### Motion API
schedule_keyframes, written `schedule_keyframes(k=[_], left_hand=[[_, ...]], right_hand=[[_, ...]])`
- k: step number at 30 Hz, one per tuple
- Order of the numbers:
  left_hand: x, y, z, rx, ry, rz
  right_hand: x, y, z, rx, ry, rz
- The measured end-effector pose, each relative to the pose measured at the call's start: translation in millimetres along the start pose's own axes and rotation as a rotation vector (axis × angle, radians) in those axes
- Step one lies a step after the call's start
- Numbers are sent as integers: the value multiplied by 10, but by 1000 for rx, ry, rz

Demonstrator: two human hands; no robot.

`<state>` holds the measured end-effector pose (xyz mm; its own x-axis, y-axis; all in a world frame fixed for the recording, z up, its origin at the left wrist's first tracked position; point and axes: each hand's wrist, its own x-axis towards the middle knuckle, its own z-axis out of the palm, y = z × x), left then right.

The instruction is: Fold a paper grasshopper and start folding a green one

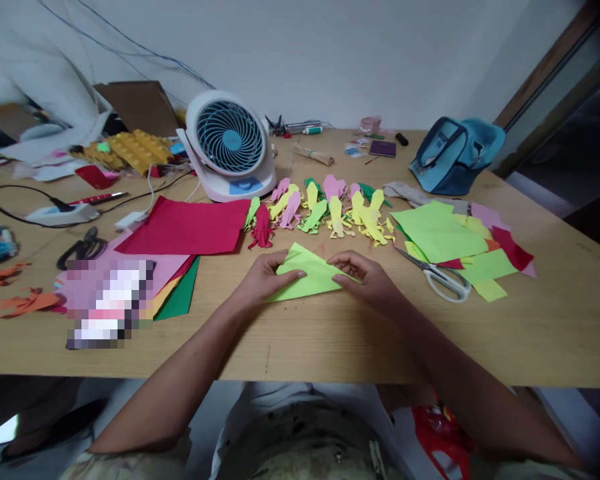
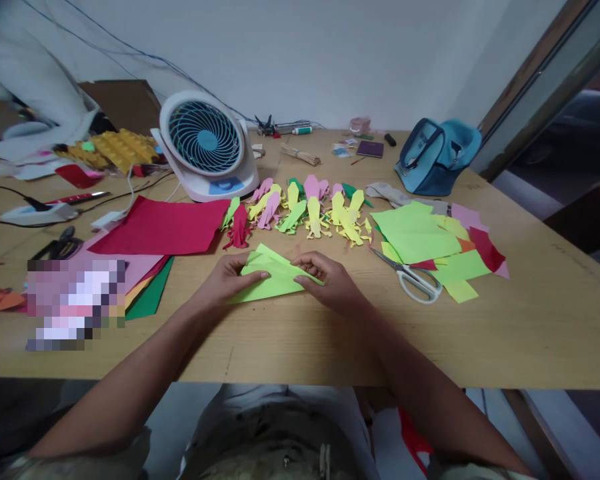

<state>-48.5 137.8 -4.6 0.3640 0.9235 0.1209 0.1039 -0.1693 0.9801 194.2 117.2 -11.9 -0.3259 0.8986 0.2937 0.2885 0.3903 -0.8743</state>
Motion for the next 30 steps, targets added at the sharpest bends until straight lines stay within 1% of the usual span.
schedule_keyframes(k=[4,10,13,17,21,26,30], left_hand=[[-2,10,14,7,3,-35],[-5,12,13,54,-3,-68],[-9,21,13,62,-4,-91],[-19,28,11,69,-17,-120],[-24,17,11,58,-19,-181],[-24,-2,20,53,-24,-210],[-16,-23,21,16,-17,-243]], right_hand=[[17,3,5,-35,-4,-34],[50,16,58,114,88,26],[60,18,59,139,126,42],[65,14,31,120,141,93],[56,-3,38,83,155,100],[42,11,86,42,113,102],[49,55,94,32,160,99]])
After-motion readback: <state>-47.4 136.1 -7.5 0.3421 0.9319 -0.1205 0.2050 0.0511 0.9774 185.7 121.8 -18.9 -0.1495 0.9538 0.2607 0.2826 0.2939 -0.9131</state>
